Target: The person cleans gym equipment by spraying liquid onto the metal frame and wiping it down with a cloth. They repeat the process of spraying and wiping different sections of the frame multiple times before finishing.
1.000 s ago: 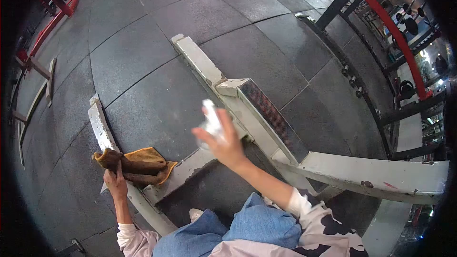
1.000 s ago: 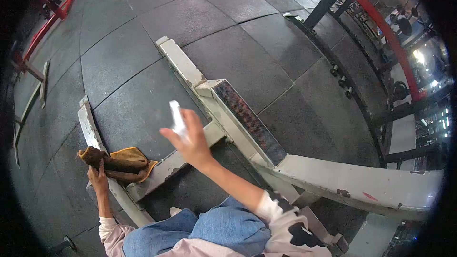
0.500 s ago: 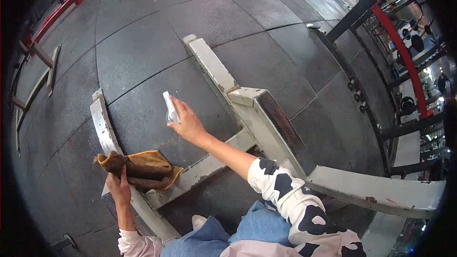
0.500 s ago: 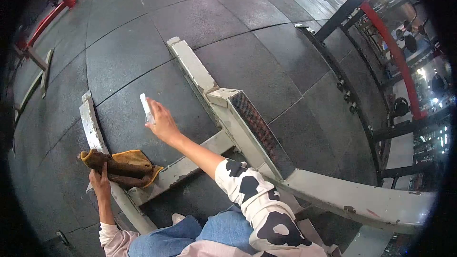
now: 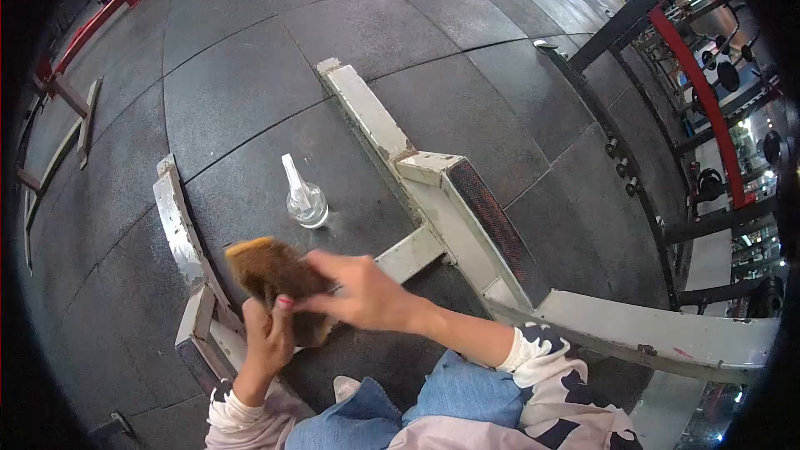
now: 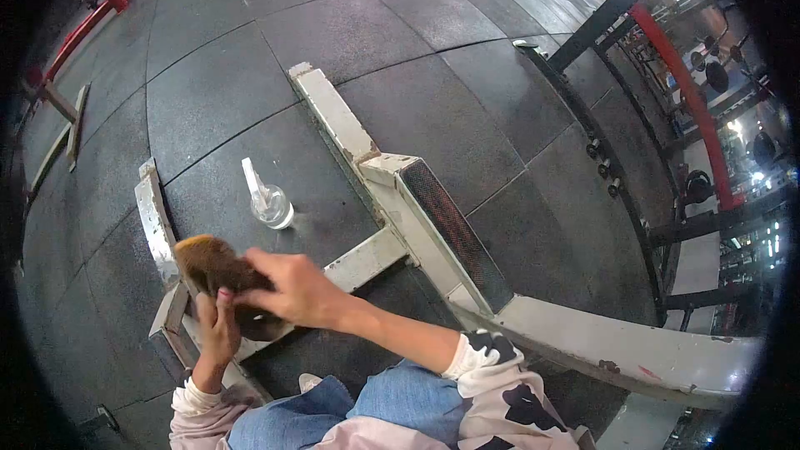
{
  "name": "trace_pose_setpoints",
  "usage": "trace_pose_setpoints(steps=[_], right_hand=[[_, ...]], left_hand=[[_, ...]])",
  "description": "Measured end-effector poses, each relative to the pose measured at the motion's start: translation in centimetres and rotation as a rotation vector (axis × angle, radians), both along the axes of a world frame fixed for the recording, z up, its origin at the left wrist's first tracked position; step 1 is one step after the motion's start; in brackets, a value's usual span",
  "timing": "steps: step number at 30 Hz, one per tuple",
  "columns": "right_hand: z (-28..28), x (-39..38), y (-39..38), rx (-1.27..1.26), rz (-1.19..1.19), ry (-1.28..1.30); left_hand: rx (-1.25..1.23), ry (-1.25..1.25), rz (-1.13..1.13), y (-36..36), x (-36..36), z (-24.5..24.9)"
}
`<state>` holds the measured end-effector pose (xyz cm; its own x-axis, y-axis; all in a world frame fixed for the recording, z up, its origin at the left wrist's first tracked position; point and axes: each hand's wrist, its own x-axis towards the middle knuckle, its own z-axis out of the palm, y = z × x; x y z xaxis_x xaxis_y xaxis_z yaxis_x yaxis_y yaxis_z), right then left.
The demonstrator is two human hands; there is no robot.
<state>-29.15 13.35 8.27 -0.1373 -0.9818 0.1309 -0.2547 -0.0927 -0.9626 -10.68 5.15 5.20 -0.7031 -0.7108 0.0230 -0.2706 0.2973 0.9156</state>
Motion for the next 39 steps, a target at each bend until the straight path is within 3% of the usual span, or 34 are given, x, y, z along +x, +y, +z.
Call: trace_pose_setpoints(steps=[1, 2, 3, 4, 5, 8, 9, 10, 11, 13, 15, 16, 19, 28, 33, 35, 36, 37, 39], right_hand=[[0.2, -0.7, 0.8, -0.029, -0.094, -0.021], [1.0, -1.5, 1.8, 0.104, -0.178, -0.275], [0.5, -2.6, 2.7, 0.071, -0.315, -0.308], [0.4, -3.6, 3.7, 0.038, -0.471, -0.454], [0.8, -5.0, 4.6, -0.009, -0.616, -0.475], [0.3, -9.8, 7.6, -0.214, -1.035, -0.362], [0.5, -11.7, 8.2, -0.236, -1.123, -0.191], [-1.4, -14.7, 9.5, -0.213, -1.214, 0.21], [-1.9, -15.8, 9.0, -0.21, -1.214, 0.21], [-2.2, -17.8, 7.9, -0.194, -1.223, 0.695], [-4.1, -18.8, 7.2, 0.036, -1.032, 0.79], [-4.2, -18.3, 6.3, 0.189, -0.977, 0.693], [-6.3, -18.2, 5.6, 0.083, -0.759, 0.951], [-5.5, -16.5, 6.3, -0.011, -0.495, 0.917], [-5.7, -17.2, 5.9, 0.022, -0.581, 0.858], [-5.8, -18.6, 5.6, 0.112, -0.756, 0.627], [-4.6, -18.6, 5.1, 0.291, -0.817, 0.422], [-4.8, -18.4, 5.0, 0.288, -0.814, 0.431], [-6.0, -18.1, 5.3, 0.141, -0.781, 0.718]], left_hand=[[-0.037, 0.076, -0.03, 0.2, -1.9, 1.1], [-0.035, 0.173, -0.024, 0.7, -3.7, 1.6], [-0.032, 0.27, -0.017, 0.9, -5.0, 1.6], [0.048, 0.227, -0.196, -0.1, -5.1, 0.5], [0.151, 0.203, -0.186, 0.2, -6.1, 0.1], [0.296, 0.106, -0.163, 0.7, -8.0, -3.6], [0.158, -0.041, -0.174, 0.8, -8.2, -5.7], [0.021, -0.188, -0.185, 1.0, -8.3, -7.7], [0.023, -0.19, -0.185, 1.3, -8.3, -9.4], [-0.28, -0.266, -0.185, 2.0, -8.1, -12.2], [-0.27, -0.299, -0.189, 2.5, -7.4, -14.2], [-0.338, -0.335, -0.179, 2.7, -6.9, -15.0], [-0.416, -0.403, -0.169, 2.9, -5.5, -16.4], [-0.412, -0.459, -0.208, 3.3, -5.6, -17.5], [-0.504, -0.437, -0.218, 3.2, -4.7, -17.4], [-0.524, -0.427, -0.225, 3.3, -4.7, -17.5], [-0.522, -0.418, -0.219, 3.4, -4.7, -17.5], [-0.52, -0.413, -0.211, 3.4, -4.7, -17.4], [-0.516, -0.402, -0.199, 3.6, -5.0, -17.3]])
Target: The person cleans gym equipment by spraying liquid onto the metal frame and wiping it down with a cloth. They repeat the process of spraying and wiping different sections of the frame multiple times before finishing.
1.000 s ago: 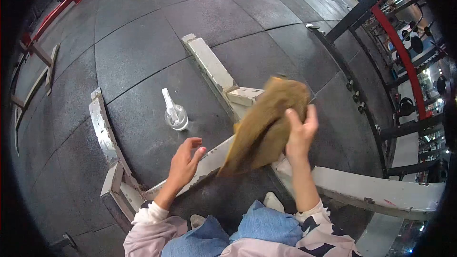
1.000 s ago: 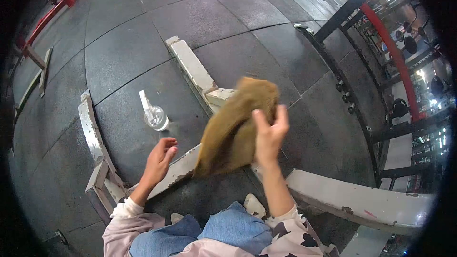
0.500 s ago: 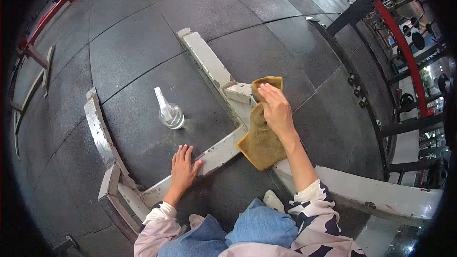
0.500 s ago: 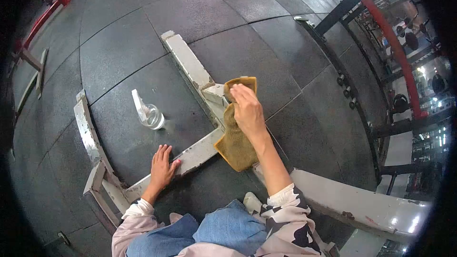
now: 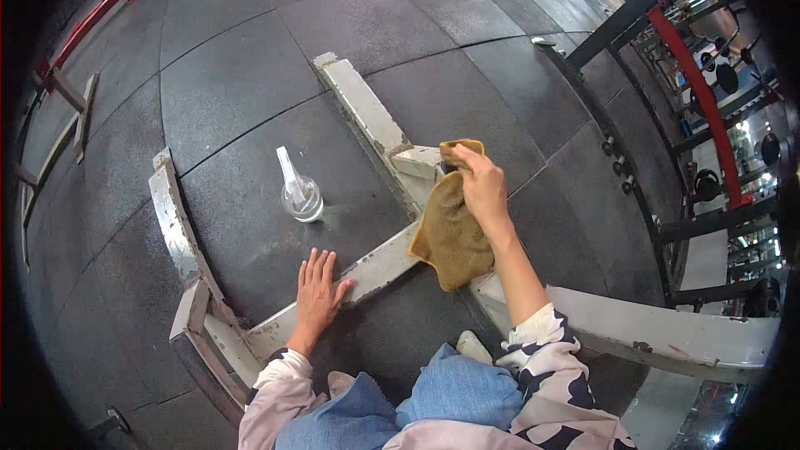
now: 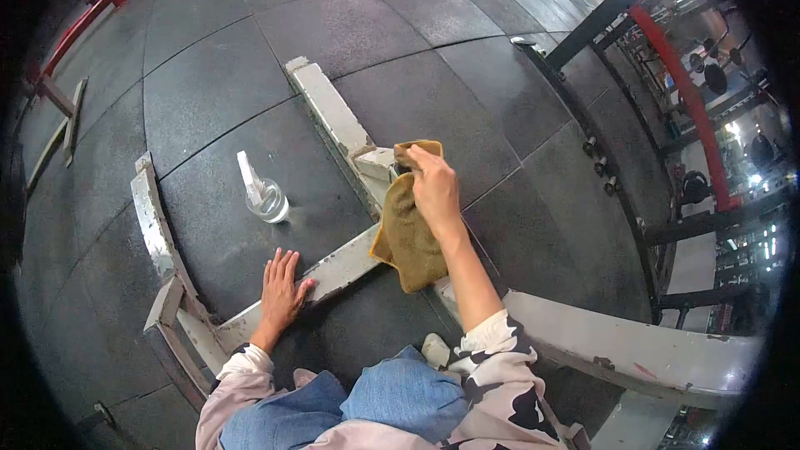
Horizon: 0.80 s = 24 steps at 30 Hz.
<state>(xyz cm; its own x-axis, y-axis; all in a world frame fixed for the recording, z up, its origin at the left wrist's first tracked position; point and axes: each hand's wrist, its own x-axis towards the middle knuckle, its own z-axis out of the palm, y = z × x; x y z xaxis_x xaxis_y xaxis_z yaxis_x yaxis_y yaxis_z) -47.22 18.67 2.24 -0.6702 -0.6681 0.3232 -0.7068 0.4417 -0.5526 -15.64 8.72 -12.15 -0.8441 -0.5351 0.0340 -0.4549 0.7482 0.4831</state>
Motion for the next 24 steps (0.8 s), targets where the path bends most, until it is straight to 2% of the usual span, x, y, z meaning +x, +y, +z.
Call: trace_pose_setpoints(steps=[2, 4, 10, 12, 13, 16, 24], right_hand=[[-0.1, 0.9, 0.6, 0.004, 0.058, 0.079], [0.3, 2.2, 1.3, 0.037, 0.225, 0.148], [-0.2, 0.4, 0.3, -0.021, 0.159, 0.092], [-0.2, 0.0, -0.5, -0.023, -0.03, -0.107], [-0.3, 0.3, 0.1, -0.011, 0.049, 0.02], [-0.1, 2.4, 2.7, 0.065, 0.031, 0.123], [1.7, 10.2, 13.9, 0.227, -0.114, 0.087]], left_hand=[[-0.02, -0.013, -0.003, 0.0, 0.0, -0.1], [-0.012, -0.022, 0.001, -0.1, -0.1, 0.4], [-0.013, -0.014, -0.011, 0.0, 0.2, 0.4], [-0.011, 0.004, -0.01, 0.0, 0.4, 0.5], [-0.005, 0.015, -0.006, 0.0, 0.5, 0.4], [0.002, 0.025, -0.002, 0.0, 0.3, 0.6], [0.014, 0.01, -0.006, -0.1, 0.1, 0.8]])
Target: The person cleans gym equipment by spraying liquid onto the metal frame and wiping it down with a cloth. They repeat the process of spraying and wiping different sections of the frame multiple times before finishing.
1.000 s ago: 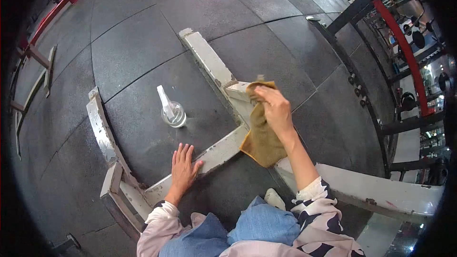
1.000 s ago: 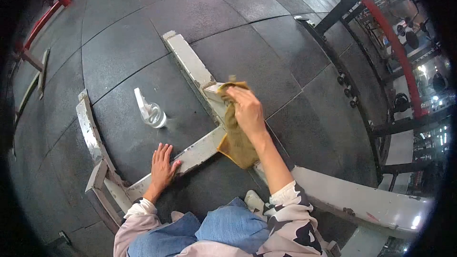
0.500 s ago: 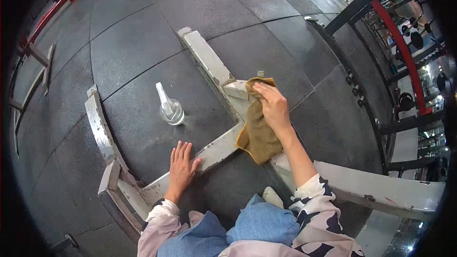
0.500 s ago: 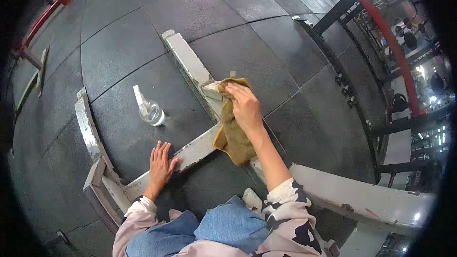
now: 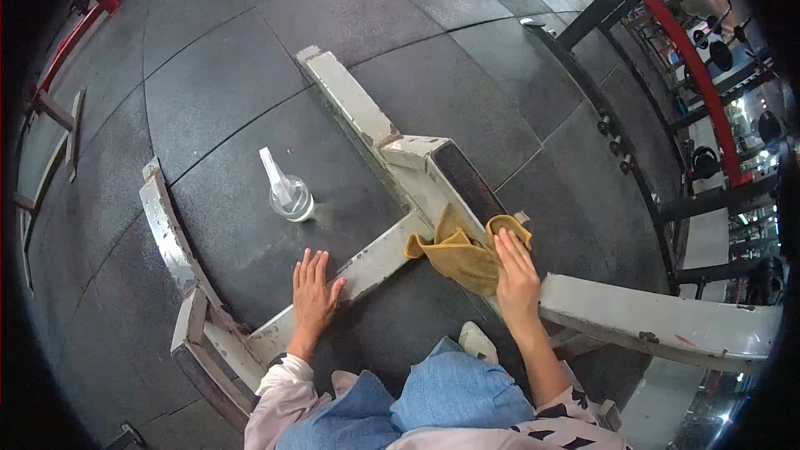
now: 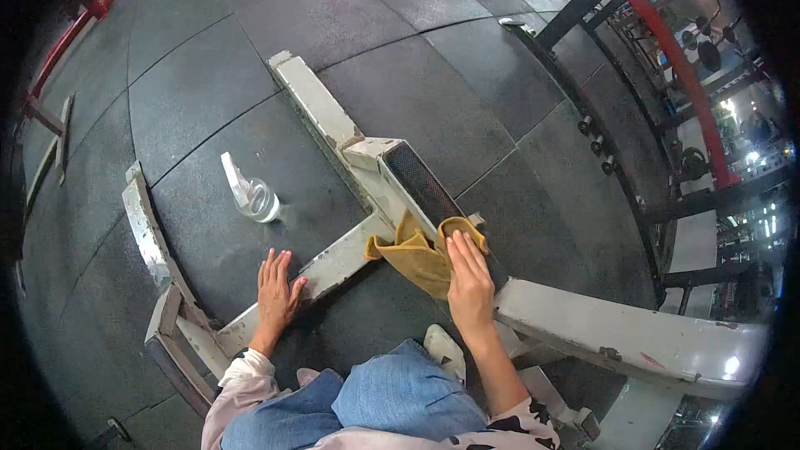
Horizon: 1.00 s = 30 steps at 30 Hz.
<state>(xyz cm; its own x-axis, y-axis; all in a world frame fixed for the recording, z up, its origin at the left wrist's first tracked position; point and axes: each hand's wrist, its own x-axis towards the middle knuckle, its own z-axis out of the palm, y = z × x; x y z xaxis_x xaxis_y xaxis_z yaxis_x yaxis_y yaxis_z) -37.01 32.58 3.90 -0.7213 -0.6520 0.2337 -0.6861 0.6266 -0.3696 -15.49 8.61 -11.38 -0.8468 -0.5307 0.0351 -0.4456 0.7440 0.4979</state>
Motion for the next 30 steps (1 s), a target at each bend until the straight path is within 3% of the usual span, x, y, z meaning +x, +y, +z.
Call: trace_pose_setpoints(steps=[11, 14, 21, 25, 30], right_hand=[[-2.5, -7.8, -11.3, -0.131, 0.159, 0.054], [-1.9, -7.0, -9.6, -0.138, 0.158, 0.051], [0.3, -0.7, 2.3, 0.04, -0.056, -0.016], [0.5, -0.3, 2.2, 0.087, -0.073, -0.042], [-1.1, -4.4, -5.2, -0.085, 0.072, -0.001]], left_hand=[[-0.016, -0.027, 0.001, 0.2, -0.2, -0.2], [-0.011, -0.019, 0.0, 0.2, 0.1, -0.2], [-0.016, 0.002, 0.004, 0.2, 0.1, -0.2], [0.02, -0.018, 0.002, 0.2, 0.1, -0.4], [0.013, -0.03, -0.001, 0.3, -0.3, -0.2]])
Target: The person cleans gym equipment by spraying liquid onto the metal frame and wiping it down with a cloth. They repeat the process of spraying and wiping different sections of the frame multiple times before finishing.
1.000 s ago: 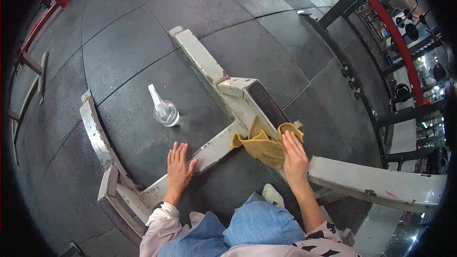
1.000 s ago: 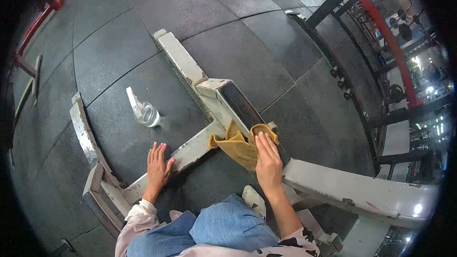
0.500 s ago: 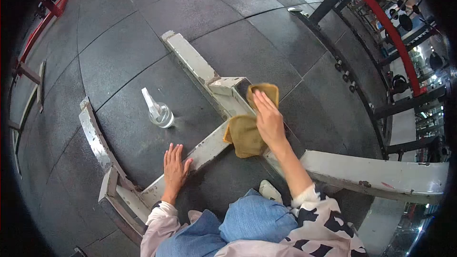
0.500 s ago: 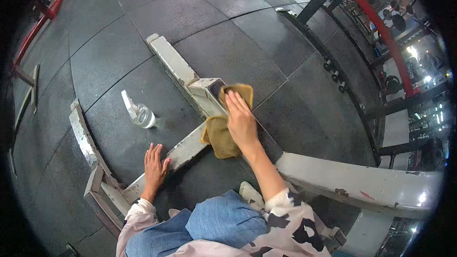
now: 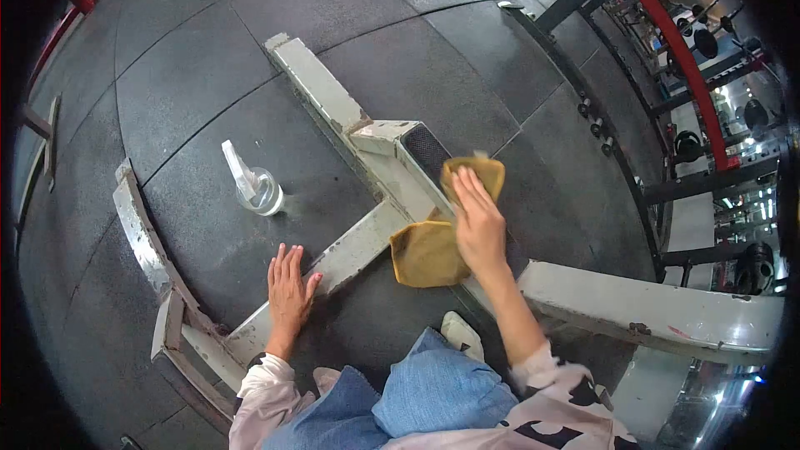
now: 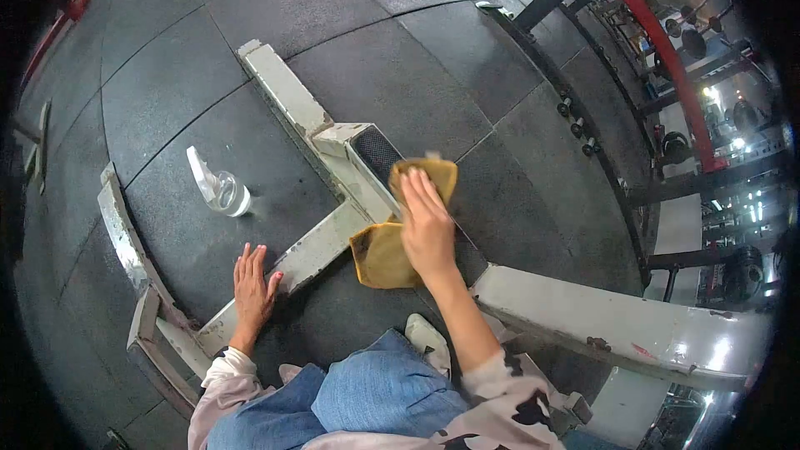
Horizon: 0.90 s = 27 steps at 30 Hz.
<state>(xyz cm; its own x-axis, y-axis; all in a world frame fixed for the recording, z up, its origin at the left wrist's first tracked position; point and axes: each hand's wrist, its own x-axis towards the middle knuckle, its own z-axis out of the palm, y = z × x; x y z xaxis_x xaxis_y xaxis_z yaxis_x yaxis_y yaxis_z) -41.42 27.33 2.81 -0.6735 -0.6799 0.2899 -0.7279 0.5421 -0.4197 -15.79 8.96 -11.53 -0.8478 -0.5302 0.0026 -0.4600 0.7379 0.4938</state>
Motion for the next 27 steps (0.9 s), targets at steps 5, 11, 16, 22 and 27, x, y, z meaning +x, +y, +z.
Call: trace_pose_setpoints(steps=[5, 11, 16, 22, 27], right_hand=[[-1.5, -2.7, -5.6, -0.055, 0.057, 0.063], [1.2, 2.6, 3.2, 0.067, -0.033, -0.006], [1.8, 5.5, 8.4, 0.197, -0.109, -0.034], [0.1, 0.8, -0.2, 0.042, 0.064, 0.055], [-1.6, -3.1, -7.3, -0.023, 0.121, 0.105]], left_hand=[[-0.019, 0.009, 0.011, -0.1, 0.0, 0.0], [-0.029, 0.043, 0.003, -0.3, 0.8, -0.5], [-0.026, 0.044, 0.013, 0.0, 0.7, 0.0], [0.001, 0.038, 0.022, -0.2, 0.2, 0.0], [0.011, 0.048, 0.03, -0.2, 0.4, 0.1]])
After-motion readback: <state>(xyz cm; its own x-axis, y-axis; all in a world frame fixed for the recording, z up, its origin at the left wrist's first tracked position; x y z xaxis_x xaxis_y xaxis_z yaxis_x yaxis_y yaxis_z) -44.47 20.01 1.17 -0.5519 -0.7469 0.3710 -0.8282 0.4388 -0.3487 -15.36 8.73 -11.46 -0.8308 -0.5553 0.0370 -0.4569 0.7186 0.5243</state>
